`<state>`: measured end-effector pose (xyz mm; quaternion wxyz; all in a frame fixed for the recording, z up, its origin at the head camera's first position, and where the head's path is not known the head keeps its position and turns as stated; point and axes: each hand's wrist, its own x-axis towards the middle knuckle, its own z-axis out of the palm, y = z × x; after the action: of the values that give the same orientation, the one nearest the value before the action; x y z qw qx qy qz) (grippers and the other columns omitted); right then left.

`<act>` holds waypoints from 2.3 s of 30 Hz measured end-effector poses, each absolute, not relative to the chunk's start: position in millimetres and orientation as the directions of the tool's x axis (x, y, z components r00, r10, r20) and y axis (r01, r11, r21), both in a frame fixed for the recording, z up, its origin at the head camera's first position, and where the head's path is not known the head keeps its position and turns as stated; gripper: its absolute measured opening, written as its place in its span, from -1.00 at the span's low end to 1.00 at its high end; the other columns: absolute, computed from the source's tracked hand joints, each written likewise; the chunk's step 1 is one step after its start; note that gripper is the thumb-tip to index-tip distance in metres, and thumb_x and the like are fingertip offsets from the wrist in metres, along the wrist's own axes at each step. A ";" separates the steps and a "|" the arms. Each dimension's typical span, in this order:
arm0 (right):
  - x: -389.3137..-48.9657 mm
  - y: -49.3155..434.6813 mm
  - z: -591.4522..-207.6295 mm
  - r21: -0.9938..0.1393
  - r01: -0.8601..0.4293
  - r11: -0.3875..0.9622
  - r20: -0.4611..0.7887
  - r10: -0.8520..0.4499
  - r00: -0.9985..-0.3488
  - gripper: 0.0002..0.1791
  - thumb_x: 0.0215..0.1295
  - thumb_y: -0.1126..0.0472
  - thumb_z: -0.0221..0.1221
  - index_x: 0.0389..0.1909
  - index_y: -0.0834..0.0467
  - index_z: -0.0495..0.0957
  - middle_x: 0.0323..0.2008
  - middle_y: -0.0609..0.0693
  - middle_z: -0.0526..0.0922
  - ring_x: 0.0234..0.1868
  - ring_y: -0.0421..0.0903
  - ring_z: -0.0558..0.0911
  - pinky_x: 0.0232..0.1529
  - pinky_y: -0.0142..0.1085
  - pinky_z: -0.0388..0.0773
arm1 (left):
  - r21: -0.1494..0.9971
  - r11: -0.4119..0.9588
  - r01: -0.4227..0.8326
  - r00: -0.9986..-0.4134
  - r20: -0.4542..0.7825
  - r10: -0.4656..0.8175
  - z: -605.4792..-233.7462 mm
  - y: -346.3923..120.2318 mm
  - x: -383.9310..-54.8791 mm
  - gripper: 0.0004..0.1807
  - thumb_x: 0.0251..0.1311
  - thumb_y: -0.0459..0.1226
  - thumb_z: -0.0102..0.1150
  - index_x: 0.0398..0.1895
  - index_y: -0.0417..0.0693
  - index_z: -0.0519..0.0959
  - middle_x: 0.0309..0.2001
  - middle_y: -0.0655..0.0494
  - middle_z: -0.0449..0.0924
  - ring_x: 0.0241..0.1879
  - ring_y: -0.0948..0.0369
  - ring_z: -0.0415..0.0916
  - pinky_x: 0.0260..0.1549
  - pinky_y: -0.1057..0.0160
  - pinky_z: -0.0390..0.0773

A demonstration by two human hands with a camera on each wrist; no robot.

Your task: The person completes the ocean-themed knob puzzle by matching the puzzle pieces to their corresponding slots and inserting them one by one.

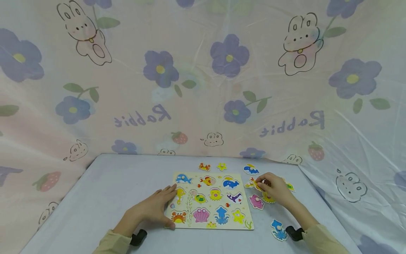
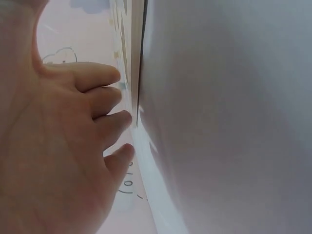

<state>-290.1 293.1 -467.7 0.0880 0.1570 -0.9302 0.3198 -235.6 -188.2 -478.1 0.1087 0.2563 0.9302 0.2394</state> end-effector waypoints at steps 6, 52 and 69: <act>-301.6 261.9 -458.5 -0.552 -0.425 0.718 0.271 -0.327 -0.905 -0.93 0.40 0.33 0.31 -0.16 0.15 0.70 -0.30 -0.10 0.60 -0.36 -0.17 0.49 -0.39 -0.42 0.51 | 0.496 0.750 0.437 -0.840 -0.074 0.538 -482.9 -180.6 -234.7 0.39 -0.23 0.33 0.58 0.60 -0.23 0.20 0.67 -0.06 -0.05 0.64 -0.13 -0.13 0.57 -0.24 -0.01; -367.6 124.0 -483.7 -0.506 -0.540 0.673 0.088 -0.582 -0.808 -0.89 0.47 0.27 0.26 -0.21 -0.01 0.72 -0.29 -0.19 0.59 -0.28 -0.20 0.52 -0.22 -0.32 0.57 | 0.461 0.773 0.437 -0.838 -0.104 0.536 -483.4 -173.1 -232.0 0.30 -0.21 0.27 0.62 0.55 -0.26 0.30 0.65 -0.10 0.02 0.65 -0.12 -0.13 0.57 -0.20 0.02; -367.7 119.3 -484.7 -0.532 -0.470 0.705 0.025 -0.541 -0.841 -0.91 0.46 0.25 0.28 -0.22 0.00 0.74 -0.30 -0.19 0.64 -0.27 -0.19 0.55 -0.17 -0.31 0.60 | 0.470 0.767 0.437 -0.836 -0.102 0.539 -482.8 -173.4 -230.7 0.30 -0.21 0.25 0.64 0.54 -0.28 0.30 0.65 -0.12 0.03 0.64 -0.13 -0.12 0.57 -0.20 0.02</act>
<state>-367.7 119.3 -484.7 -0.0664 0.2744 -0.9209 0.2689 -230.7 -173.4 -482.8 0.1160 0.2616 0.9327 0.2194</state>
